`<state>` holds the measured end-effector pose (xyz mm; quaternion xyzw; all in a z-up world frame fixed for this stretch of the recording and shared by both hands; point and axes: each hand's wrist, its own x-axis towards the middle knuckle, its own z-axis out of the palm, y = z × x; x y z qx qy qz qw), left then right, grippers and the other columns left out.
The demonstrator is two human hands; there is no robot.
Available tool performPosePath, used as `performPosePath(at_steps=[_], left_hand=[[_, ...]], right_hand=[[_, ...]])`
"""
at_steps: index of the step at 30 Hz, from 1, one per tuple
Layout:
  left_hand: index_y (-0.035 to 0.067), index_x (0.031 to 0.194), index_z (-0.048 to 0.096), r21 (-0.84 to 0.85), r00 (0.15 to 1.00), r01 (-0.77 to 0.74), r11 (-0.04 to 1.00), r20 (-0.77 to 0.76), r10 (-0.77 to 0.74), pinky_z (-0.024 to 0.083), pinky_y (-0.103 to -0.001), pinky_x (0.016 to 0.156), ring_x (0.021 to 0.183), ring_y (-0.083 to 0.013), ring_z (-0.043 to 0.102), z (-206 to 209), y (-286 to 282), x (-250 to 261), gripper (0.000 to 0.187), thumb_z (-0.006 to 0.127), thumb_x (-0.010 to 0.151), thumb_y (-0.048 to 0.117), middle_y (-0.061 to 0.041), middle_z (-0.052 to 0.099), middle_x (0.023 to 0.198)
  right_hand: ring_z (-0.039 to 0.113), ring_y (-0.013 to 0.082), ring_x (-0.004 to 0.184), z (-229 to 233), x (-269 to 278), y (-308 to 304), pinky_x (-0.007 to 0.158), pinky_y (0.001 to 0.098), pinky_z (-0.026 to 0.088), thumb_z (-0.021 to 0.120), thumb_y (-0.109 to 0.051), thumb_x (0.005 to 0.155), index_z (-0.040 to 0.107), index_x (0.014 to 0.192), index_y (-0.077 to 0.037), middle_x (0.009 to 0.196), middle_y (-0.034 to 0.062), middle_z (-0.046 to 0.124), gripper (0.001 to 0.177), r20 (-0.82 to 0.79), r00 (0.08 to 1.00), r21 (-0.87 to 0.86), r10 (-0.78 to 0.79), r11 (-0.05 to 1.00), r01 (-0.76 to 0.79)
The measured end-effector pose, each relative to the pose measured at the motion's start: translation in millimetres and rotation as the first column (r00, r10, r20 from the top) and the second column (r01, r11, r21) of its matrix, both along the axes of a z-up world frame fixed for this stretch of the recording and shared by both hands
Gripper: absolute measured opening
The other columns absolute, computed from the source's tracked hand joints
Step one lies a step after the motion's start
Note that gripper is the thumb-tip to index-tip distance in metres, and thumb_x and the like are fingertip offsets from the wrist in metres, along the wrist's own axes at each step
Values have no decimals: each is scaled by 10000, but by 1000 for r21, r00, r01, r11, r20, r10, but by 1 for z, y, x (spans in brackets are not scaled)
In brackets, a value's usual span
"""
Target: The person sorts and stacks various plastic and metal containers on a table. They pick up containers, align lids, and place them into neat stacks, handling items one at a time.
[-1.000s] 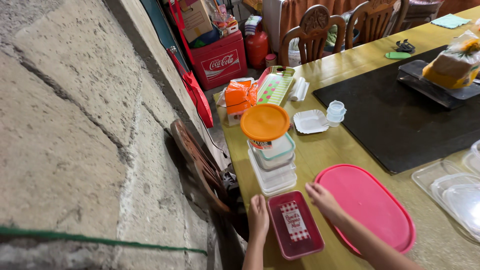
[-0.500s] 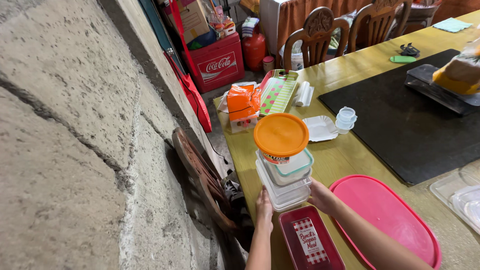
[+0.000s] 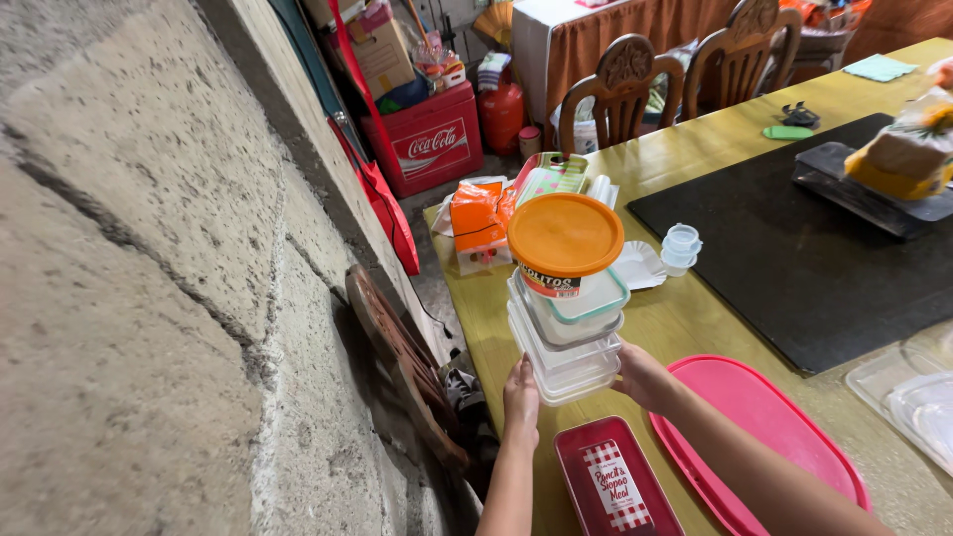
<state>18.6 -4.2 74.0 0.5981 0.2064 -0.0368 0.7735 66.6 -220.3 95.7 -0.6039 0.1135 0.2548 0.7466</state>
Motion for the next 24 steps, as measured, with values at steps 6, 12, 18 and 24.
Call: performPosePath(at_steps=[6, 12, 18, 24], left_hand=[[127, 1451, 570, 6, 999, 21, 1000, 30, -21, 420, -346, 1123, 1342, -197, 593, 21, -9, -28, 620, 484, 996, 538, -61, 663, 1434], [163, 1451, 577, 85, 997, 40, 996, -73, -34, 385, -351, 1138, 1340, -157, 548, 35, -23, -76, 583, 472, 1017, 537, -21, 626, 1441], [154, 1401, 642, 8, 998, 25, 1000, -50, -25, 474, -351, 1072, 1229, -176, 652, 37, -40, -136, 547, 456, 1005, 482, -45, 719, 1325], [151, 1409, 618, -38, 1000, -11, 999, 4, 11, 479, -311, 1046, 1209, -123, 656, 31, -55, -188, 528, 523, 1004, 477, -2, 710, 1331]], right_hand=[[596, 184, 1268, 18, -29, -11, 1080, 423, 459, 476, -542, 996, 588, 1403, -156, 1389, 35, 648, 573, 1, 1000, 2, -29, 1000, 29], [610, 155, 1149, 34, -80, -25, 1015, 403, 495, 468, -433, 1026, 618, 1376, -166, 1244, 21, 671, 465, 21, 999, -5, -27, 1000, 27], [628, 136, 1137, 43, -142, -40, 988, 367, 504, 432, -461, 1027, 628, 1347, -186, 1228, -14, 700, 466, -9, 1000, 3, -22, 1000, 22], [629, 115, 1157, 49, -198, -57, 1004, 368, 504, 476, -401, 998, 621, 1356, -206, 1270, -35, 691, 432, 33, 998, 34, 50, 998, -51]])
